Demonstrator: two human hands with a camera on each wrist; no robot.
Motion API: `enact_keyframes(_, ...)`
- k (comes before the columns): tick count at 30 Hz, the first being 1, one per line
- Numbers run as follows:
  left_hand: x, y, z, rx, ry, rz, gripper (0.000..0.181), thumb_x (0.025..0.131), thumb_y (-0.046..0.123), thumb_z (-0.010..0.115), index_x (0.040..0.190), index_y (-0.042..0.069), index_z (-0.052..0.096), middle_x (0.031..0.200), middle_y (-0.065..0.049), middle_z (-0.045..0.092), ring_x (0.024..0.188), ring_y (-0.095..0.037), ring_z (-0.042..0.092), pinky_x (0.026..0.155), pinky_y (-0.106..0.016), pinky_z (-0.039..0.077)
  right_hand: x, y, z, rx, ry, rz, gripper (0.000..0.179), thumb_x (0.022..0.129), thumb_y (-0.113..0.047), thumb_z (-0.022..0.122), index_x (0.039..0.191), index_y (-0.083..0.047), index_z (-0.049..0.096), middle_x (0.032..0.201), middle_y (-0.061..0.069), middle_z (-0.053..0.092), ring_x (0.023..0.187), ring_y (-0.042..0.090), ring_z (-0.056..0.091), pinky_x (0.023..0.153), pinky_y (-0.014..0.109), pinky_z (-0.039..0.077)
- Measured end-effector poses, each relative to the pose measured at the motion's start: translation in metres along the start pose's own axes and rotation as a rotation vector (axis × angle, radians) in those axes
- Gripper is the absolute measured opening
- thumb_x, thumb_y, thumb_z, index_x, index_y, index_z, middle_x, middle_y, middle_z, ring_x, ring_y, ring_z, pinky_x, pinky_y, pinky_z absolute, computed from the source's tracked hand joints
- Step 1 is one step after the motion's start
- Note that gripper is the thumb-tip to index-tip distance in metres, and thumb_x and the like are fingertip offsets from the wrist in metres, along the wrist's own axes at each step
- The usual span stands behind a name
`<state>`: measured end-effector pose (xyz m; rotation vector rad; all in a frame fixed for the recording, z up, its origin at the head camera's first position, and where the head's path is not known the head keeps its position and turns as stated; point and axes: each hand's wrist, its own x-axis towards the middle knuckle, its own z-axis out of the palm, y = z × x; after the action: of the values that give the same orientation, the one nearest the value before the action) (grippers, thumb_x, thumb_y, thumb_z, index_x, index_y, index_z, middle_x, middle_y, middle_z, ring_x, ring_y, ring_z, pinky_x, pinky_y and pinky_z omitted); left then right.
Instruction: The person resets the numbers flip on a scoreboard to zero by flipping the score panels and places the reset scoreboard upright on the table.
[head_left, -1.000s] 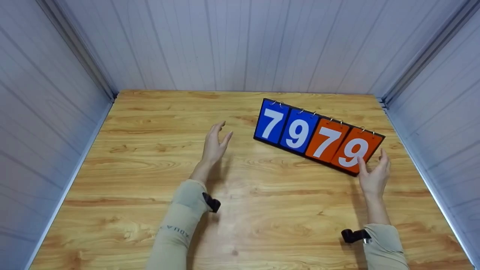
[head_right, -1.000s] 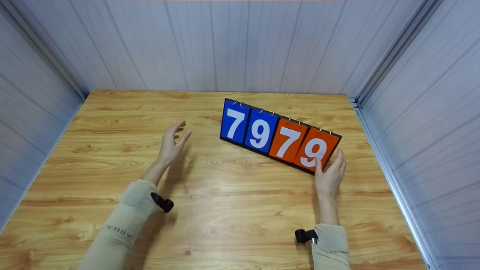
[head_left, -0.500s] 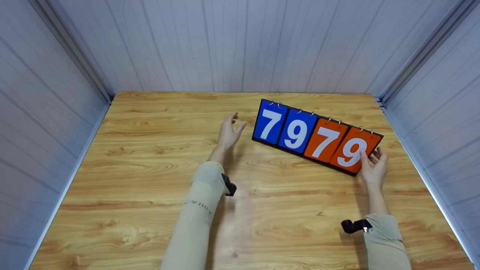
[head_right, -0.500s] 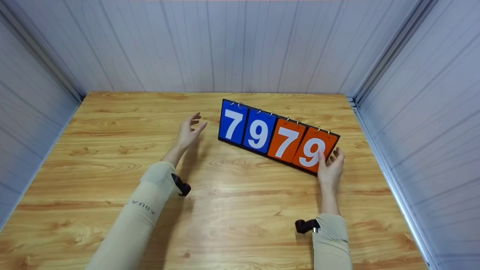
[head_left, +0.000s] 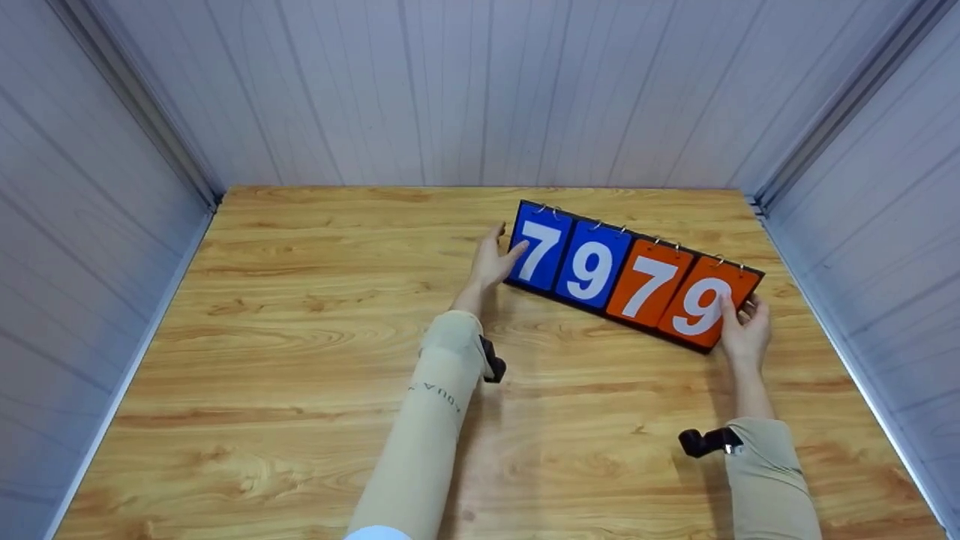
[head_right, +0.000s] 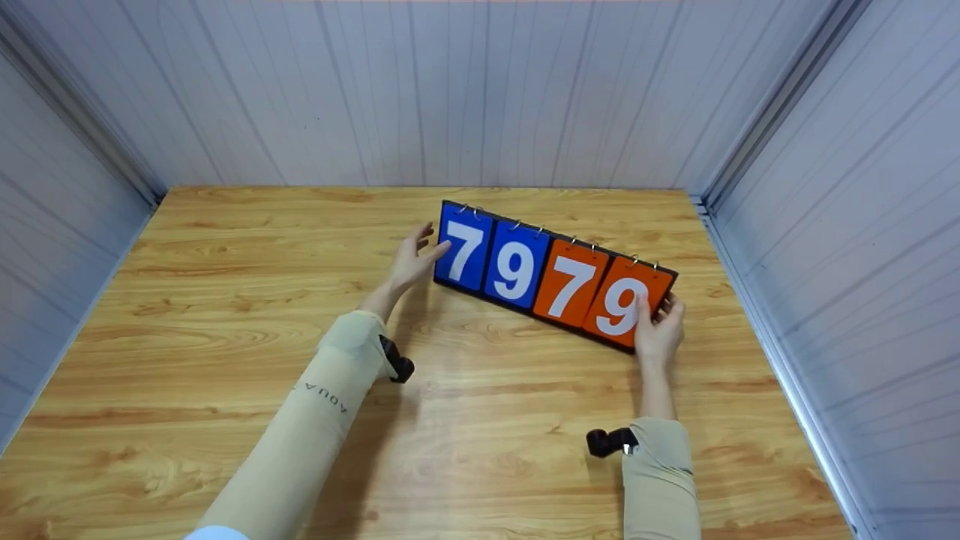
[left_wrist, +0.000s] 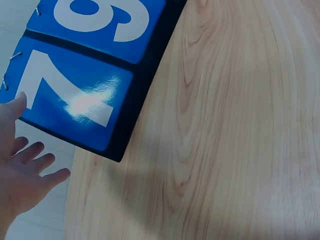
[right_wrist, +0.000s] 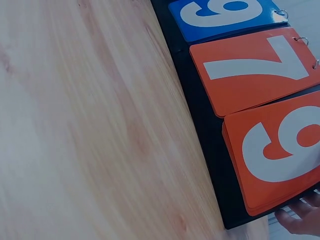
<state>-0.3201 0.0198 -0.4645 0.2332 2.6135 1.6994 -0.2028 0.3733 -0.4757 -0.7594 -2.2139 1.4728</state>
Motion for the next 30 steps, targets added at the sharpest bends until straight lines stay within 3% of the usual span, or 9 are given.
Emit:
enact_keyframes(9, 0.003, 0.000, 0.011, -0.031, -0.023, 0.005, 0.054, 0.089, 0.021, 0.054, 0.132, -0.005, 0.033, 0.129, -0.019, 0.044, 0.117, -0.025, 0.041, 0.097, -0.029, 0.032, 0.001, 0.002, 0.003, -0.016, 0.028, -0.027, 0.059, 0.089, -0.035, 0.048, 0.132, 0.003, 0.034, 0.123, 0.021, 0.045, 0.107, 0.026, 0.042, 0.090, 0.031, 0.036)
enact_keyframes(16, 0.007, -0.001, 0.012, -0.020, -0.048, -0.038, 0.047, 0.090, 0.019, 0.052, 0.130, -0.001, 0.038, 0.122, -0.016, 0.049, 0.113, -0.022, 0.045, 0.094, -0.029, 0.035, 0.001, 0.002, 0.005, -0.028, 0.067, -0.075, 0.053, 0.088, -0.034, 0.052, 0.125, 0.003, 0.044, 0.111, 0.019, 0.052, 0.093, 0.017, 0.047, 0.080, 0.024, 0.038)
enact_keyframes(19, 0.014, -0.009, 0.012, -0.014, -0.058, -0.040, 0.045, 0.089, 0.022, 0.054, 0.128, 0.002, 0.042, 0.117, -0.013, 0.053, 0.108, -0.019, 0.048, 0.091, -0.028, 0.037, 0.001, 0.001, 0.006, -0.046, 0.072, -0.063, 0.054, 0.088, -0.037, 0.051, 0.125, 0.001, 0.045, 0.107, 0.015, 0.052, 0.090, 0.013, 0.047, 0.078, 0.022, 0.039)
enact_keyframes(20, 0.021, -0.021, 0.016, -0.029, -0.045, -0.003, 0.045, 0.088, 0.027, 0.055, 0.125, 0.003, 0.045, 0.113, -0.011, 0.055, 0.103, -0.017, 0.050, 0.087, -0.025, 0.040, 0.001, 0.001, 0.006, -0.053, 0.074, -0.060, 0.053, 0.088, -0.037, 0.051, 0.125, 0.001, 0.045, 0.106, 0.014, 0.052, 0.088, 0.012, 0.047, 0.076, 0.022, 0.039)
enact_keyframes(23, 0.024, -0.028, 0.015, -0.004, -0.038, 0.012, 0.041, 0.087, 0.027, 0.057, 0.119, 0.002, 0.050, 0.104, -0.010, 0.058, 0.094, -0.017, 0.054, 0.080, -0.024, 0.043, 0.002, 0.002, 0.008, -0.068, 0.077, -0.049, 0.053, 0.088, -0.038, 0.050, 0.125, -0.001, 0.046, 0.098, 0.009, 0.052, 0.081, 0.008, 0.046, 0.071, 0.020, 0.038)
enact_keyframes(26, 0.021, -0.028, 0.013, 0.018, -0.014, 0.018, 0.035, 0.087, 0.021, 0.058, 0.114, -0.001, 0.053, 0.098, -0.012, 0.060, 0.088, -0.020, 0.056, 0.075, -0.026, 0.045, 0.002, 0.001, 0.009, -0.080, 0.076, -0.040, 0.052, 0.087, -0.039, 0.050, 0.124, -0.002, 0.047, 0.092, 0.004, 0.051, 0.075, 0.005, 0.044, 0.067, 0.019, 0.037)
enact_keyframes(27, 0.014, -0.018, 0.008, 0.039, -0.018, -0.013, 0.032, 0.088, 0.015, 0.056, 0.114, -0.002, 0.053, 0.099, -0.014, 0.059, 0.090, -0.023, 0.056, 0.077, -0.028, 0.045, 0.003, 0.001, 0.010, -0.081, 0.075, -0.039, 0.052, 0.087, -0.040, 0.050, 0.123, -0.002, 0.047, 0.091, 0.003, 0.051, 0.074, 0.004, 0.044, 0.066, 0.018, 0.037)
enact_keyframes(30, 0.007, -0.017, 0.004, 0.051, 0.013, 0.006, 0.028, 0.088, 0.011, 0.055, 0.111, -0.004, 0.055, 0.096, -0.015, 0.060, 0.087, -0.023, 0.056, 0.075, -0.028, 0.046, 0.001, -0.001, 0.013, -0.079, 0.066, -0.043, 0.051, 0.087, -0.041, 0.050, 0.122, -0.003, 0.048, 0.090, 0.004, 0.052, 0.073, 0.004, 0.045, 0.064, 0.019, 0.038)
